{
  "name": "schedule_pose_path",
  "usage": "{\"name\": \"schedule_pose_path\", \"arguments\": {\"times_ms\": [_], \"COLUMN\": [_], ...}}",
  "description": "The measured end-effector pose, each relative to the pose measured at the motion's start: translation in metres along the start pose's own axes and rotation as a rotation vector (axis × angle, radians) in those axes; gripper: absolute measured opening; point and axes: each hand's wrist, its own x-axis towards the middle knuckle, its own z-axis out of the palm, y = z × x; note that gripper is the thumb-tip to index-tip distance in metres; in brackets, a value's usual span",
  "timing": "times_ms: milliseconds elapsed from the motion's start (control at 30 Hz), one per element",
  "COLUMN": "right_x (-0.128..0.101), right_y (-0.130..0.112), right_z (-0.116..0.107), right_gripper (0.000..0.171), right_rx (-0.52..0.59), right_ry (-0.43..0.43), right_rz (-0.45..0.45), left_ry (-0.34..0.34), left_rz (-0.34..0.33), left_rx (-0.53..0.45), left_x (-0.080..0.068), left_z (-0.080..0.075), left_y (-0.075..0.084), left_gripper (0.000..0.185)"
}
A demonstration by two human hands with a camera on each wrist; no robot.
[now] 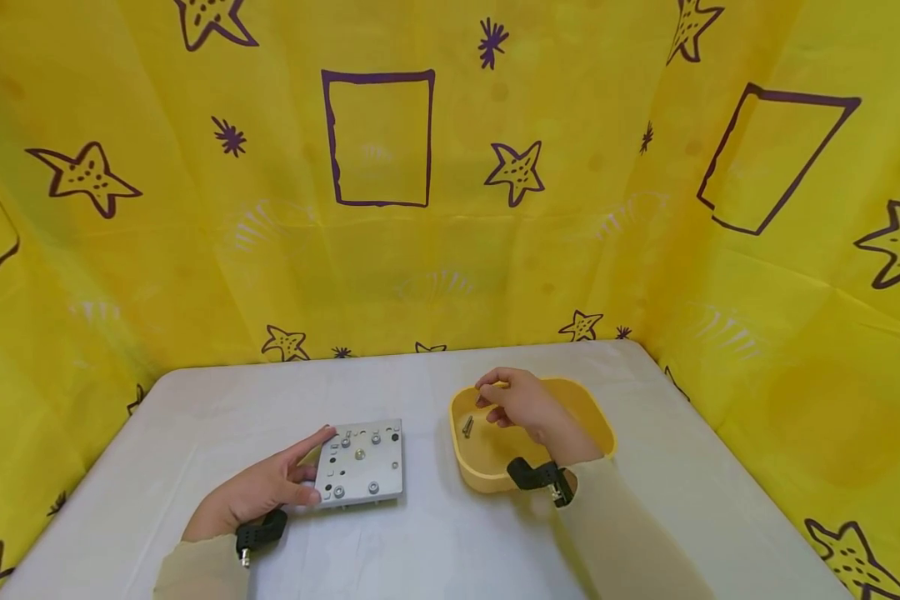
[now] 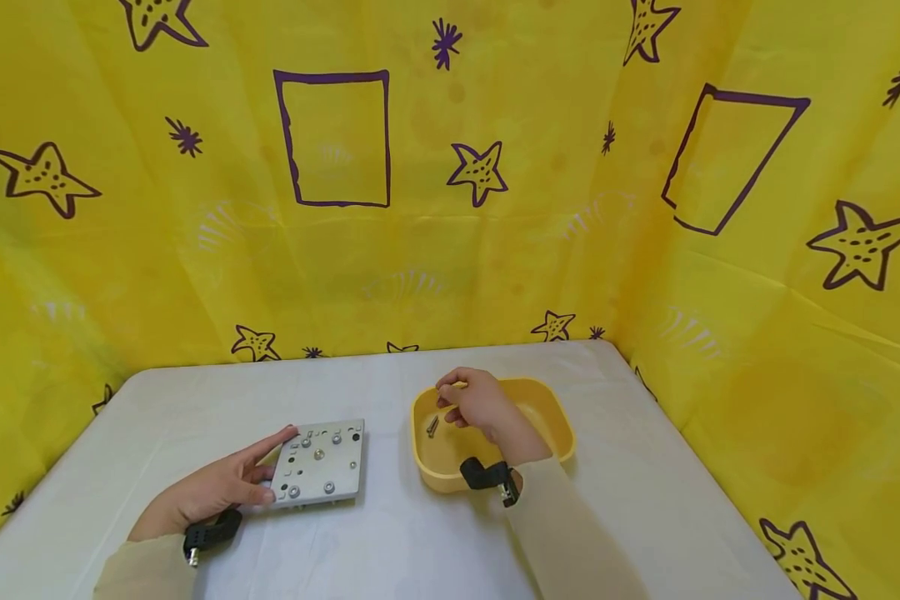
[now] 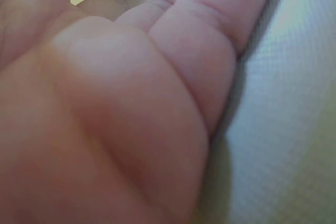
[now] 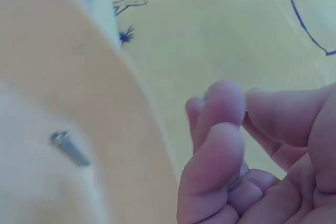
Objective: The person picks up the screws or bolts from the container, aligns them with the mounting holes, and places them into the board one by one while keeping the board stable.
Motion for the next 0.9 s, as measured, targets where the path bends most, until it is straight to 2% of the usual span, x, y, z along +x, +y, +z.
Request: {"name": "schedule_pose_path", "arguments": {"times_ms": [67, 200, 400, 700, 900], "right_x": [0.006, 0.020, 0.034, 0.040, 0.042], "right_y": [-0.009, -0.020, -0.029, -0.037, -0.029], "right_z": [-0.001, 0.003, 0.024, 0.088, 0.116], "right_gripper": [0.020, 0.019, 0.019, 0.012, 0.016], "right_rx": [0.054, 0.080, 0.092, -0.112, -0.217], "right_ry": [-0.003, -0.035, -0.061, -0.098, -0.126], "right_rz": [0.024, 0.042, 0.017, -0.065, -0.064], "left_ry": [0.005, -0.014, -0.022, 0.007, -0.002], "left_rz": [-0.008, 0.008, 0.027, 0.000, 0.001], "left_rx": [0.001, -0.018, -0.030, -0.014, -0.034], "left_x": [0.000, 0.000, -0.001, 0.000, 0.000], "left_z": [0.000, -0.001, 0.001, 0.001, 0.001], "left_y": [0.001, 0.001, 0.002, 0.004, 0.002], "left_gripper": [0.101, 0.100, 0.099, 0.101, 0.100]}}
